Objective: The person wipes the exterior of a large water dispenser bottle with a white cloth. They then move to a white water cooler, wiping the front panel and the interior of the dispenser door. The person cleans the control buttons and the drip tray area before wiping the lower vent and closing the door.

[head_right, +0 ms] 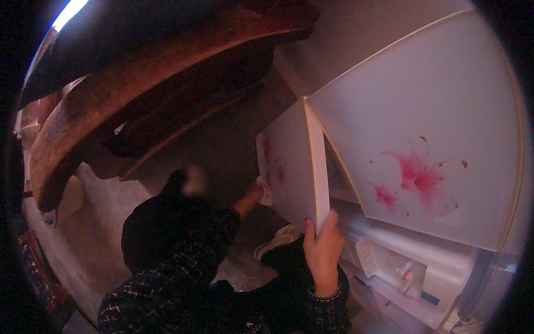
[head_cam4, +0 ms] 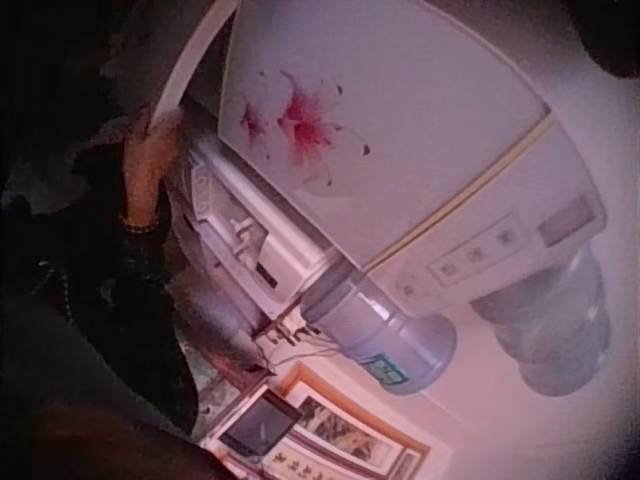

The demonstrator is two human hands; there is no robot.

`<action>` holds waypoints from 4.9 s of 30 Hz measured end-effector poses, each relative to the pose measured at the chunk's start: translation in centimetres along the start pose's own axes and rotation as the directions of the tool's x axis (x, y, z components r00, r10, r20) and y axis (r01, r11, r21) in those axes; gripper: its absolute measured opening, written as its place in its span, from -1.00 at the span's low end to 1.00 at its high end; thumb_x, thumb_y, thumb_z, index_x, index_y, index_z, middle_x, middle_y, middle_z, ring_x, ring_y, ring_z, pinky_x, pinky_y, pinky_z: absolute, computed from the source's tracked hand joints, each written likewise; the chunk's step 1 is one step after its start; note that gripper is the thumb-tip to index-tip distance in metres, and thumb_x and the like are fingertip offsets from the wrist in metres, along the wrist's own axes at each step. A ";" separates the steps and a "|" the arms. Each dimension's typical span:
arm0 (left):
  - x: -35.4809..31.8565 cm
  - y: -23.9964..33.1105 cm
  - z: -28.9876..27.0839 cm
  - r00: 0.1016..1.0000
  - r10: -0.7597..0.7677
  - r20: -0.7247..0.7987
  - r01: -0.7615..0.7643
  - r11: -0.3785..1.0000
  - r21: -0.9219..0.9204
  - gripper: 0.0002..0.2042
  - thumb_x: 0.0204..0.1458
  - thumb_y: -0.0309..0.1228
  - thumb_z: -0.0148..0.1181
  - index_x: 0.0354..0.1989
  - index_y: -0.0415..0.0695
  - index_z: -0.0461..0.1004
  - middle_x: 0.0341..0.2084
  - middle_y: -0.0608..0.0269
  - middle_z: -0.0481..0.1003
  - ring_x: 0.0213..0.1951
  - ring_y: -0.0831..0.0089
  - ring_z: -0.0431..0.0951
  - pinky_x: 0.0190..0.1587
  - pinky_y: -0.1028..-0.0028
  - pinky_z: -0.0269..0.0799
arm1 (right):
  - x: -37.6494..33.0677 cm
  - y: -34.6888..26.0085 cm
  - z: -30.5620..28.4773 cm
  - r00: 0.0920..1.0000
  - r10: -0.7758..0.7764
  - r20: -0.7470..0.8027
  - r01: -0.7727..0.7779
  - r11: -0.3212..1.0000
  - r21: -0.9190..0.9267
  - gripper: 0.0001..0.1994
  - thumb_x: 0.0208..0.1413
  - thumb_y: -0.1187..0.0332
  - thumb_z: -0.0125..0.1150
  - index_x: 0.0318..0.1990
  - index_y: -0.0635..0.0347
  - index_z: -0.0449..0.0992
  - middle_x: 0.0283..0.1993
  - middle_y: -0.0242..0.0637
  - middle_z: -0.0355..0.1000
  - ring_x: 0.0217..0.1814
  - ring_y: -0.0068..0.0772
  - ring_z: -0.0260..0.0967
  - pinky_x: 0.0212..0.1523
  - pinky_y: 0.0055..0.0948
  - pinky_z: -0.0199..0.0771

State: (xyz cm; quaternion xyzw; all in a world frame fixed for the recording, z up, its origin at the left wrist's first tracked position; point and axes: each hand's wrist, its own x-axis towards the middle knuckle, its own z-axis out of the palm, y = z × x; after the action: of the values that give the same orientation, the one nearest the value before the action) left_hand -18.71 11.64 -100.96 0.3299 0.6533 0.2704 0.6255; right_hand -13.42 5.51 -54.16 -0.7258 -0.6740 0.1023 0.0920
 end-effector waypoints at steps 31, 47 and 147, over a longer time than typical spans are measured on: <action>-12.7 9.6 -5.7 0.912 0.334 0.237 -0.261 0.920 -0.291 -0.58 0.25 -0.26 -0.07 0.21 -0.22 0.27 -0.03 0.10 0.45 -0.04 0.28 0.48 0.01 0.32 0.41 | -0.5 0.1 0.7 0.999 -0.005 0.032 0.002 0.997 0.076 -0.63 0.13 0.24 0.15 -0.09 0.31 0.20 -0.34 0.18 0.46 -0.32 0.25 0.45 -0.31 0.05 0.42; -22.7 24.2 -4.7 0.973 0.212 -0.088 -0.230 0.885 -0.405 -0.65 0.21 -0.38 -0.05 0.14 -0.22 0.31 -0.03 0.08 0.46 -0.03 0.21 0.48 0.00 0.27 0.40 | 0.6 2.2 -0.1 0.998 -0.033 0.046 0.028 0.994 0.105 -0.59 0.12 0.13 0.14 -0.16 0.32 0.22 -0.30 0.18 0.48 -0.26 0.24 0.46 -0.26 0.08 0.45; -24.0 33.5 -15.4 0.856 0.450 0.255 -0.517 0.759 0.396 -0.28 -0.06 -0.14 0.31 0.25 -0.21 0.19 -0.15 -0.02 0.55 -0.20 0.21 0.60 -0.17 0.33 0.51 | -3.4 0.2 -2.3 0.783 -0.609 0.130 0.479 0.722 0.499 -0.64 -0.21 0.56 0.19 -0.16 0.01 0.59 -0.03 -0.25 0.42 0.01 -0.11 0.35 0.01 -0.27 0.40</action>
State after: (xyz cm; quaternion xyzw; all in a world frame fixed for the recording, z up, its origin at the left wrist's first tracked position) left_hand -30.95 15.35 -58.87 0.6421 0.5429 0.2392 0.4855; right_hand -12.83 2.13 -51.95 -0.4298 -0.8233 0.3231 0.1816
